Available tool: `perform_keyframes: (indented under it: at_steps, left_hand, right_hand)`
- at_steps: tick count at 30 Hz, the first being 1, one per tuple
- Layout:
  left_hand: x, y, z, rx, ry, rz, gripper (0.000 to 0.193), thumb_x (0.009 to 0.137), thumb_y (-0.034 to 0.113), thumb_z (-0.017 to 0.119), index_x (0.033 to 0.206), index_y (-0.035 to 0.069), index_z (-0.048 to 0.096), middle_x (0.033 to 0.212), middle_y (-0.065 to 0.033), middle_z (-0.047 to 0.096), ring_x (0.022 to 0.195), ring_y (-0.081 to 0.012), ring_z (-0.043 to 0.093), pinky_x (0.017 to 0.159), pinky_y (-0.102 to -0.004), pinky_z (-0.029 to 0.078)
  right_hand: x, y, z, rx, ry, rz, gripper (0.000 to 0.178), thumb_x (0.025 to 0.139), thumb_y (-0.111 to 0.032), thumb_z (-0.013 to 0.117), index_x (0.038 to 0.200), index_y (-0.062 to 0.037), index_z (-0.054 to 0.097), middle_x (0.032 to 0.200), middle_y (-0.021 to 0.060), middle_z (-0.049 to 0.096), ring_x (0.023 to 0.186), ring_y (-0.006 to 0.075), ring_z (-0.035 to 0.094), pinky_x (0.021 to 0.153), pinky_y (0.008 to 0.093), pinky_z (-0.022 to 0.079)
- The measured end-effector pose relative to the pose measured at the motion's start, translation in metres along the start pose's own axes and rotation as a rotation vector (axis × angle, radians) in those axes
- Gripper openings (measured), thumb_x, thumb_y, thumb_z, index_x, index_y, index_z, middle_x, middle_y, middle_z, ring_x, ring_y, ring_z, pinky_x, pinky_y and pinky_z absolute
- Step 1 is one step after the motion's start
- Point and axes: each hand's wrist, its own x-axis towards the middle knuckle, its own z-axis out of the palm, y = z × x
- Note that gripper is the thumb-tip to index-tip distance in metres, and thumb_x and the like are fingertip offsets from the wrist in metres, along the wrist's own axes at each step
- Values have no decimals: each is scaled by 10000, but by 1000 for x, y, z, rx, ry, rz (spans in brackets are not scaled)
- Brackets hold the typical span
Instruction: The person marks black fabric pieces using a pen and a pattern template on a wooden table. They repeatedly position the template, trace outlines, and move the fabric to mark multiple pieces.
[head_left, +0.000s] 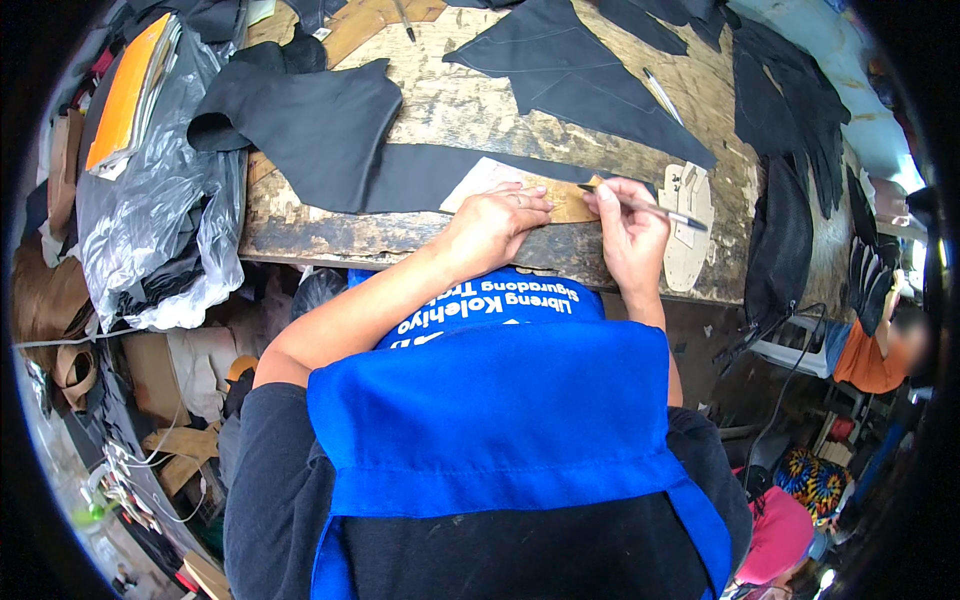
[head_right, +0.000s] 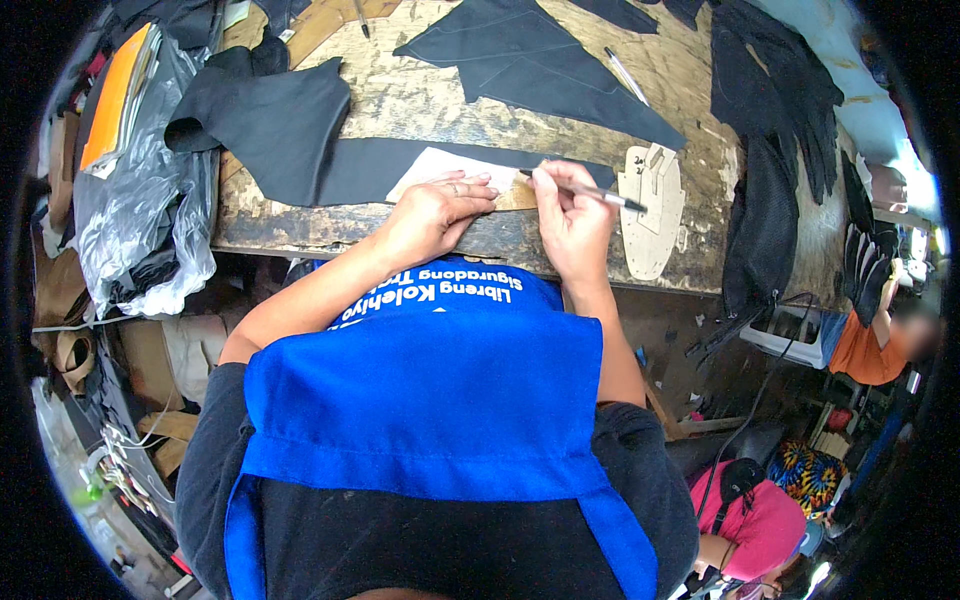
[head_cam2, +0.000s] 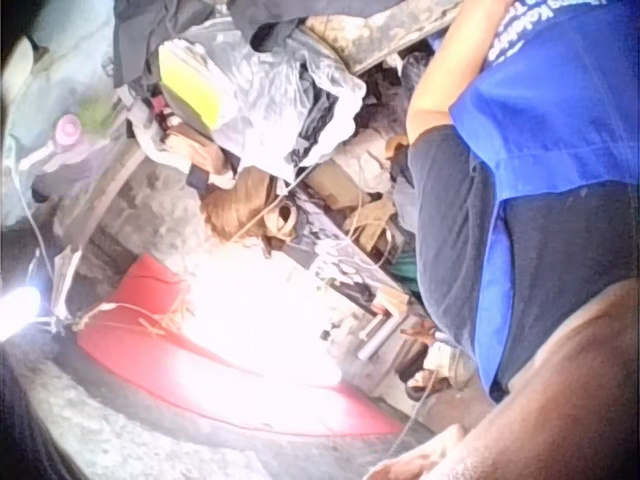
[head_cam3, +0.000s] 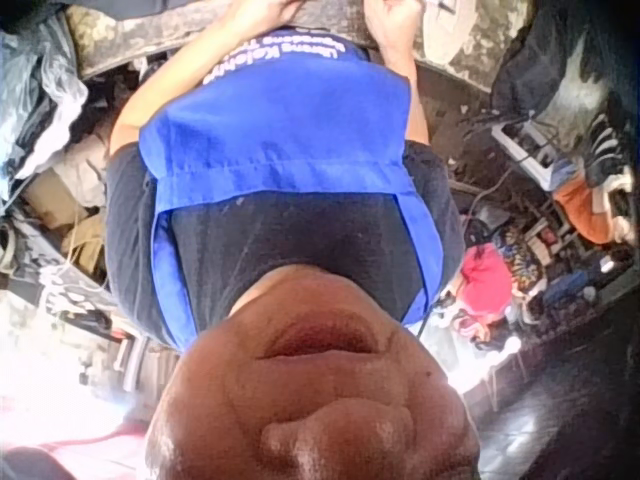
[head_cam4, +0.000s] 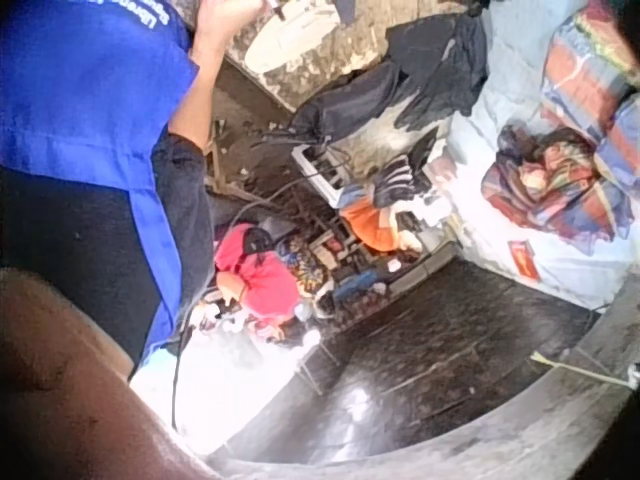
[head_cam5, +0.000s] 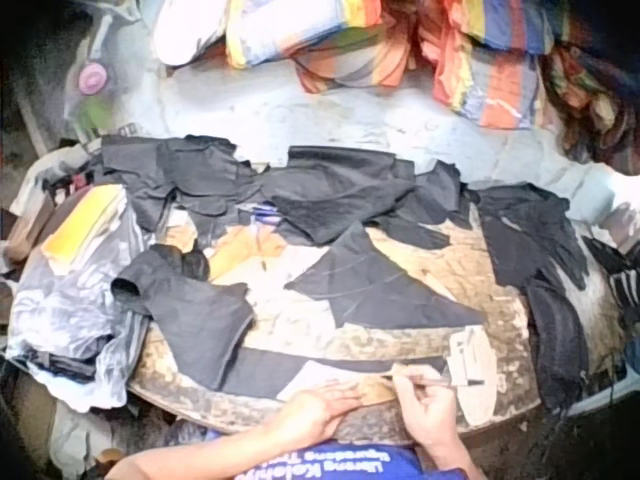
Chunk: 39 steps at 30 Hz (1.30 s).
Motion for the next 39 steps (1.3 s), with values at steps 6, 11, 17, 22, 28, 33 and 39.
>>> perform_keyframes:
  at_steps: [6, 11, 17, 22, 28, 33, 39]
  left_hand:
    - [2, 1, -1, -53, 72, 53, 260, 701, -20, 604, 945, 38, 671, 1020, -149, 647, 1003, -299, 607, 903, -376, 463]
    - [-5, 0, 0, -36, -2, -87, 198, 695, 15, 624, 890, 17, 654, 907, -186, 628, 934, -343, 593, 819, -416, 473]
    - [-3, -1, 2, -4, 61, -5, 199, 714, 22, 610, 907, 23, 658, 920, -191, 625, 948, -348, 589, 819, -424, 467]
    - [0, 2, -3, -54, 66, 11, 295, 692, -8, 587, 956, 80, 685, 928, -161, 647, 914, -322, 621, 810, -381, 492]
    - [1, 3, -4, -49, 14, -33, 313, 699, -29, 578, 978, 72, 680, 979, -161, 644, 965, -319, 609, 862, -370, 480]
    - [2, 2, -3, -23, 29, 22, 279, 702, -18, 610, 969, 39, 673, 1035, -147, 652, 1033, -286, 602, 935, -378, 452]
    - [1, 1, -1, -7, -24, -23, 246, 720, -5, 616, 957, 29, 671, 1079, -127, 646, 1070, -272, 591, 982, -407, 419]
  right_hand:
    - [32, 9, 42, -117, -327, -80, 152, 868, -95, 615, 914, 49, 627, 810, 79, 654, 738, 113, 622, 643, 231, 507]
    - [46, -6, 74, -161, -594, -47, 202, 797, -187, 661, 828, 11, 680, 780, 108, 680, 701, 158, 653, 669, 283, 512]
    - [53, -12, 85, -316, -754, -194, 214, 751, -224, 664, 814, -22, 697, 771, 131, 679, 720, 243, 666, 682, 332, 517]
    - [65, -2, 77, -362, -535, -92, 180, 761, -166, 649, 805, 6, 673, 737, 155, 664, 659, 231, 661, 599, 331, 511]
    - [54, 0, 61, -294, -505, -229, 118, 787, -92, 614, 824, 12, 657, 749, 155, 659, 651, 232, 659, 605, 310, 514]
    - [47, -14, 10, -542, -359, -144, 141, 799, -122, 613, 834, 7, 658, 735, 151, 656, 661, 240, 650, 615, 315, 503]
    - [43, -5, -24, -487, -201, 69, 142, 855, -107, 616, 816, 29, 619, 664, 41, 622, 596, 65, 561, 535, 224, 439]
